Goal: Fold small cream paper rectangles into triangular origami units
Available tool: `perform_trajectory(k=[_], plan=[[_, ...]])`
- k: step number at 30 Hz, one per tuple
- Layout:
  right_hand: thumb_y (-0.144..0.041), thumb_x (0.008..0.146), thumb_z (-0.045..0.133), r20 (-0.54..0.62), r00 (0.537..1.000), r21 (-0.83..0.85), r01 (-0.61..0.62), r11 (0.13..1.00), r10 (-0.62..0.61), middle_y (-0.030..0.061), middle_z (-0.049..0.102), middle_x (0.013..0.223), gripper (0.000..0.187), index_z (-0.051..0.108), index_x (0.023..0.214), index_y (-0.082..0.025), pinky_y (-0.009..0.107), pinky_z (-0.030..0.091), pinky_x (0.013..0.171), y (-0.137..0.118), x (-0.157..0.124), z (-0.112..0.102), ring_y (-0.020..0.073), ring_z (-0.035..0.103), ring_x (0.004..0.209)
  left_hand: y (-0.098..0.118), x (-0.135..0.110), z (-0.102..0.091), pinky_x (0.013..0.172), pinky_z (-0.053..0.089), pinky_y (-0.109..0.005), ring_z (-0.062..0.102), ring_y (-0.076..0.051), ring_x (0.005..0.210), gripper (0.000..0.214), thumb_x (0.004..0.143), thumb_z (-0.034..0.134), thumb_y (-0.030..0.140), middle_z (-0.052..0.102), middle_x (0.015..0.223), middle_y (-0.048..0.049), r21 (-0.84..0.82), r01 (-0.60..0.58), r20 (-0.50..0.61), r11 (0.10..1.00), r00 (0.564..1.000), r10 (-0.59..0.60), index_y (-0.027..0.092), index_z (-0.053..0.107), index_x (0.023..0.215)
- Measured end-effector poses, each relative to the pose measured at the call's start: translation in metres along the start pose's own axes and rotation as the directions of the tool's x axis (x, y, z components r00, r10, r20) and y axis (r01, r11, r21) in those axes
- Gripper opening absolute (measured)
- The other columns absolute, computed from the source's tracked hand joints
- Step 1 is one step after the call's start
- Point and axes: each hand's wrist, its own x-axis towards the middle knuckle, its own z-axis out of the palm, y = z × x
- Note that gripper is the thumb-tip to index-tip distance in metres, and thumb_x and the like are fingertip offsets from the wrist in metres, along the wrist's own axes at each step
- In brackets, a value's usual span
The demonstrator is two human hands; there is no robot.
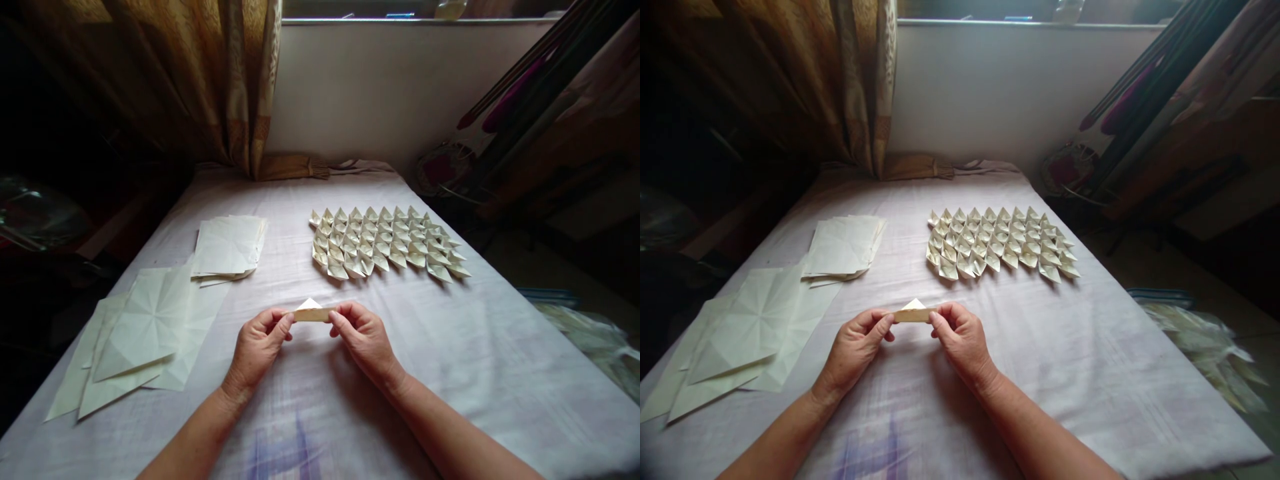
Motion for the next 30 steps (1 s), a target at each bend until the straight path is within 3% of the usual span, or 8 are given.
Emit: perform_trajectory(k=[4,10,14,17,21,30], plan=[[-0.045,0.077,0.065,0.003,1.0,0.014,-0.002,1.0,0.002,-0.0018,0.059,0.061,0.028,0.058,0.071,-0.019,0.023,0.047,0.052,0.002,-0.0002,0.0019,0.0112,0.056,0.053,0.0001,-0.0026,0.0031,0.051,0.043,-0.021,0.055,-0.012,0.052,0.029,0.077,0.065,0.046,0.06,0.057,0.0023,0.004,0.005,-0.034,1.0,0.999,-0.005,0.017,0.068,0.08],[-0.041,0.074,0.069,-0.001,1.0,0.079,-0.012,0.997,0.012,-0.0033,0.062,0.063,0.031,0.055,0.093,-0.022,0.025,0.048,0.052,0.0023,-0.002,0.0044,0.0128,0.058,0.053,-0.0019,-0.0031,0.0065,0.051,0.044,-0.022,0.055,-0.011,0.051,0.028,0.076,0.067,0.046,0.06,0.061,0.0027,-0.026,0.011,-0.083,1.0,0.996,-0.014,0.018,0.066,0.08],[-0.039,0.074,0.068,0.001,1.0,0.101,0.015,0.995,-0.015,-0.0036,0.062,0.065,0.025,0.054,0.086,-0.022,0.024,0.048,0.053,0.0015,-0.0023,0.0048,0.012,0.058,0.054,-0.004,-0.0011,0.0074,0.05,0.046,-0.02,0.056,-0.009,0.052,0.03,0.073,0.069,0.044,0.061,0.07,0.003,-0.101,-0.01,-0.11,0.995,0.994,-0.001,0.018,0.061,0.085],[-0.038,0.075,0.066,-0.001,1.0,0.101,0.03,0.994,-0.03,-0.002,0.061,0.067,0.019,0.058,0.076,-0.021,0.024,0.048,0.055,0.0014,-0.0012,0.005,0.0114,0.056,0.057,-0.0029,-0.0008,0.0074,0.04,0.037,-0.016,0.059,-0.01,0.054,0.037,0.073,0.068,0.046,0.062,0.071,0.0021,-0.135,0.066,-0.082,0.989,0.994,-0.077,0.018,0.057,0.093],[-0.04,0.076,0.067,-0.007,1.0,0.077,-0.016,0.997,0.017,0.0002,0.065,0.069,0.021,0.066,0.079,-0.019,0.025,0.049,0.056,0.0011,0.0004,0.0043,0.0119,0.056,0.057,-0.0003,-0.0015,0.0082,0.032,0.027,-0.013,0.064,-0.014,0.057,0.048,0.07,0.07,0.05,0.061,0.07,0.0035,-0.196,0.153,-0.055,0.969,0.985,-0.166,0.021,0.048,0.102],[-0.045,0.07,0.073,0.023,1.0,0.122,-0.022,0.992,0.019,0.003,0.069,0.077,0.028,0.068,0.082,-0.02,0.027,0.051,0.064,0.0012,-0.0011,0.0048,0.0156,0.061,0.068,-0.0035,-0.0021,0.0096,0.036,0.032,-0.014,0.062,-0.011,0.054,0.038,0.073,0.07,0.048,0.059,0.067,0.0047,-0.203,0.065,-0.117,0.977,0.989,-0.09,0.02,0.05,0.088]])
